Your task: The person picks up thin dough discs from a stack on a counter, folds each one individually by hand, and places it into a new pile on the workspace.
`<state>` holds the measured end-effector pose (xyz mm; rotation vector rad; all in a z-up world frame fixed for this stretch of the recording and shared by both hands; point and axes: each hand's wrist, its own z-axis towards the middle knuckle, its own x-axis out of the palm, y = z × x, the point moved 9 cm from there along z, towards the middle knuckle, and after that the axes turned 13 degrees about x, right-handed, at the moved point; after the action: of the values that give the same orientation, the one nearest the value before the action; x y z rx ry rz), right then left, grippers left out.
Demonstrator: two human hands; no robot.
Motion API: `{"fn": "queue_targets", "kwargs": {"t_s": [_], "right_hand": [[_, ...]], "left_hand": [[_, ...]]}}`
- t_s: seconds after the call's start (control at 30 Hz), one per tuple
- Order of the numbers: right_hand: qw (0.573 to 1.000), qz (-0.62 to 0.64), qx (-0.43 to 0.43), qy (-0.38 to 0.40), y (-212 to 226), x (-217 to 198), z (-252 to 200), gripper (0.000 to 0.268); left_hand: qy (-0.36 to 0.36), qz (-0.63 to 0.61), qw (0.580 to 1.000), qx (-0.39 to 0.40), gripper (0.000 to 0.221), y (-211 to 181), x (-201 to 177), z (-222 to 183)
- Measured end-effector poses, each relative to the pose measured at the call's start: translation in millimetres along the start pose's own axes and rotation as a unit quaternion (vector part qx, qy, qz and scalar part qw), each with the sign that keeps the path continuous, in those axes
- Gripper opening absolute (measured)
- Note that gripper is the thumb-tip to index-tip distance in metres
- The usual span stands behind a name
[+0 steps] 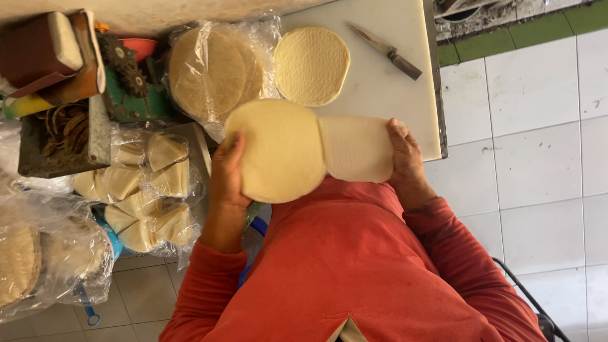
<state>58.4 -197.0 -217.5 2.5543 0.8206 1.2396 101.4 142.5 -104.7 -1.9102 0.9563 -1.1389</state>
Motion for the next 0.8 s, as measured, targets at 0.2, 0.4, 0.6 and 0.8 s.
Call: {"fn": "queue_targets", "kwargs": {"t_s": [0.2,0.4,0.6,0.8], "right_hand": [[0.962,-0.125,-0.142,-0.197,59,-86,-35,0.013],[0.629,-0.619,-0.348,-0.316,108,-36,-49,0.009],[0.406,-0.8,-0.396,-0.194,10,8,4,0.004],[0.399,-0.802,-0.406,-0.182,-22,-8,12,0.007]], "left_hand": [[-0.048,0.007,0.997,0.052,0.03,-28,-65,8],[-0.06,0.012,0.996,0.067,0.033,-38,-81,0],[-0.057,0.07,0.993,0.079,0.037,-53,-68,-9],[-0.051,0.071,0.994,0.073,0.035,-44,-66,-14]]}}
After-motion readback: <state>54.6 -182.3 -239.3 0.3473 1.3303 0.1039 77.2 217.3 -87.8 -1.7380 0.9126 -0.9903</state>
